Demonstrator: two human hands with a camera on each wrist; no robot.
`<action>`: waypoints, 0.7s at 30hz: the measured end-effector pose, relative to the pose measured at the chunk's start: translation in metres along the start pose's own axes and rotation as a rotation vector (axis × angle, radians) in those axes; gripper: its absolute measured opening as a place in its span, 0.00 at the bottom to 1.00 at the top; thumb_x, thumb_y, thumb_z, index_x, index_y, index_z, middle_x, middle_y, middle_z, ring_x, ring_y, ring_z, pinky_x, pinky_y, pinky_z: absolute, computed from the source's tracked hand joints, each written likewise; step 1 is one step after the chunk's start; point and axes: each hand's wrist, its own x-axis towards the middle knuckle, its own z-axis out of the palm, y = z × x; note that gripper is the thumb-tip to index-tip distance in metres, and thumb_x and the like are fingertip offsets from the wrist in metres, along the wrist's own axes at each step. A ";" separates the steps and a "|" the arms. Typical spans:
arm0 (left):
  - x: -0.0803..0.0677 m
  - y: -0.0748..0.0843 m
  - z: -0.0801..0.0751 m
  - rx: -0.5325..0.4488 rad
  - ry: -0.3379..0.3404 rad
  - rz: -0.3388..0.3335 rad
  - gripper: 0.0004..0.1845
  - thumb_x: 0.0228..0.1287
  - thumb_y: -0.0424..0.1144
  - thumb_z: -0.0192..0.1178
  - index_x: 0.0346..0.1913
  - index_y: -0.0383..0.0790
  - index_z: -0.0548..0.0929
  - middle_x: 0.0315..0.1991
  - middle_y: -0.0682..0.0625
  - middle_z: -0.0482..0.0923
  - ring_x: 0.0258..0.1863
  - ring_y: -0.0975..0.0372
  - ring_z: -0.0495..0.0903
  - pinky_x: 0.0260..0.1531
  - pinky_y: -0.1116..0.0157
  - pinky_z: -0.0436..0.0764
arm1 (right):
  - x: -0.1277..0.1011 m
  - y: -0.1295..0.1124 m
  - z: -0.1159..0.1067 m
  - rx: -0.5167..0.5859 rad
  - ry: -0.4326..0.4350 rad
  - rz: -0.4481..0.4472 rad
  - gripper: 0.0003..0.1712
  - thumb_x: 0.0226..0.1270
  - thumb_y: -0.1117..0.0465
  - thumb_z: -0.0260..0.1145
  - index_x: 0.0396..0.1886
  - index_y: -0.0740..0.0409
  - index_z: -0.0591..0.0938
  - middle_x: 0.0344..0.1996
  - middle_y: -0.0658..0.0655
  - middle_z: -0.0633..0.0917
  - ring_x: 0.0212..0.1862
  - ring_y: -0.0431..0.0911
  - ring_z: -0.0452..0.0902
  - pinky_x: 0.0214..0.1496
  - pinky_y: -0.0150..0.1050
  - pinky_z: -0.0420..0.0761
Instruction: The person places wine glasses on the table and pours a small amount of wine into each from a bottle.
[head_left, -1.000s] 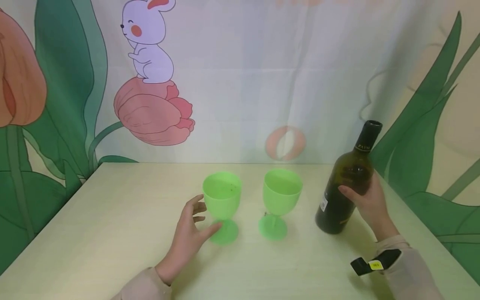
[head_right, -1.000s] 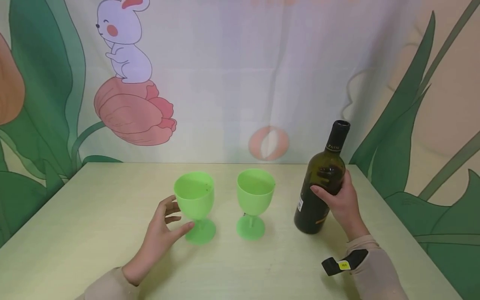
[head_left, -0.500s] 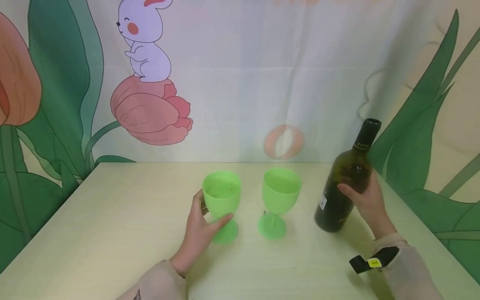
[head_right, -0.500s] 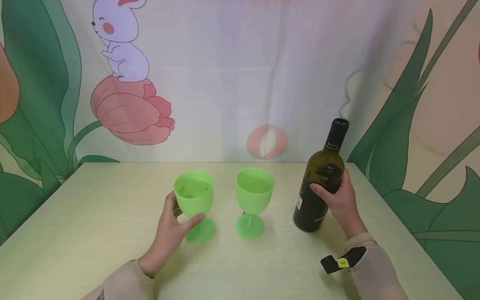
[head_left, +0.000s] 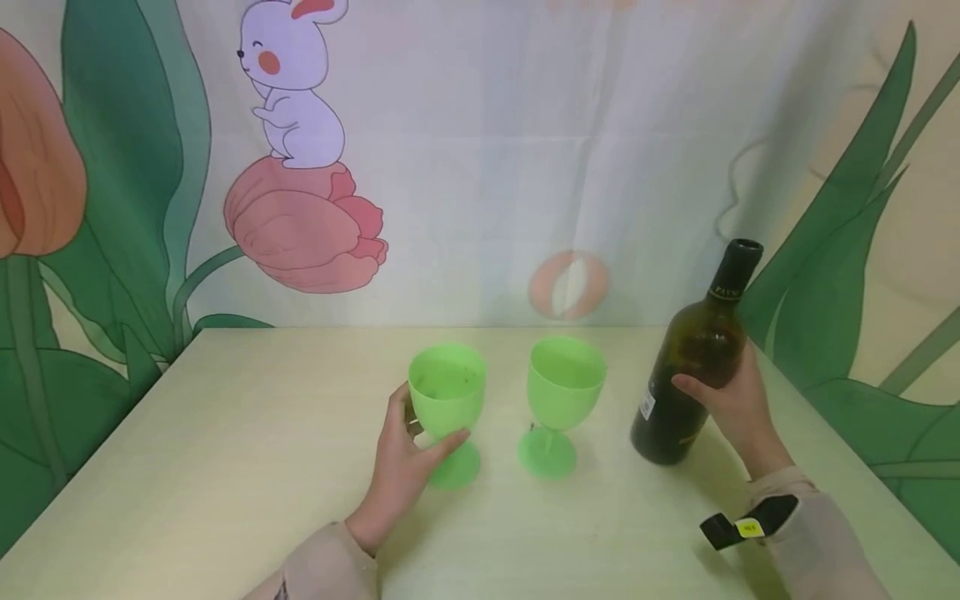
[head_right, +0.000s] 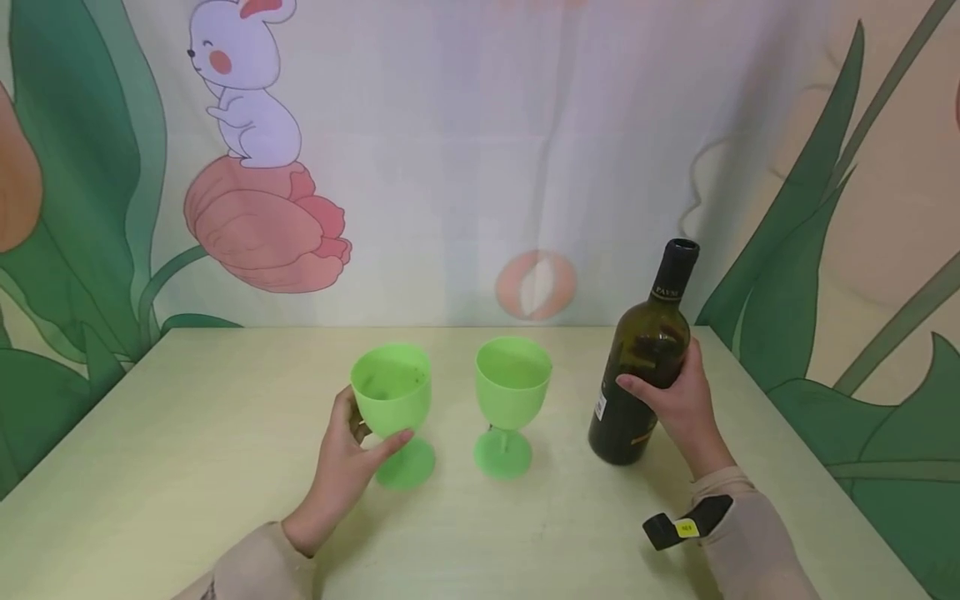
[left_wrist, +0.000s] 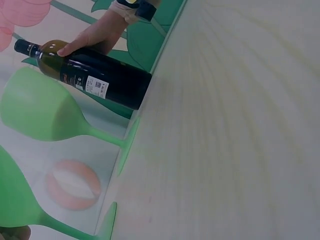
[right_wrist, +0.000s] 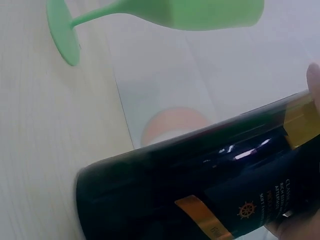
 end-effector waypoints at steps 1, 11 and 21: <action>0.000 0.000 0.000 0.000 -0.002 -0.002 0.47 0.48 0.36 0.74 0.70 0.44 0.59 0.63 0.48 0.69 0.57 0.57 0.73 0.58 0.55 0.75 | 0.000 0.000 0.000 -0.005 -0.003 -0.002 0.51 0.57 0.65 0.72 0.74 0.53 0.52 0.59 0.49 0.67 0.54 0.28 0.62 0.58 0.27 0.66; -0.002 0.003 0.000 0.003 -0.017 0.003 0.47 0.47 0.36 0.75 0.69 0.44 0.60 0.62 0.47 0.70 0.56 0.56 0.73 0.58 0.54 0.75 | 0.001 -0.006 0.000 -0.045 0.000 0.005 0.50 0.57 0.61 0.73 0.73 0.55 0.53 0.61 0.58 0.67 0.53 0.27 0.62 0.60 0.35 0.68; -0.009 0.002 0.005 -0.005 -0.053 0.005 0.47 0.47 0.38 0.75 0.70 0.43 0.60 0.62 0.48 0.70 0.56 0.56 0.73 0.58 0.58 0.77 | -0.002 -0.012 0.000 -0.025 0.003 0.038 0.52 0.58 0.60 0.72 0.75 0.55 0.50 0.66 0.62 0.65 0.61 0.41 0.64 0.69 0.58 0.65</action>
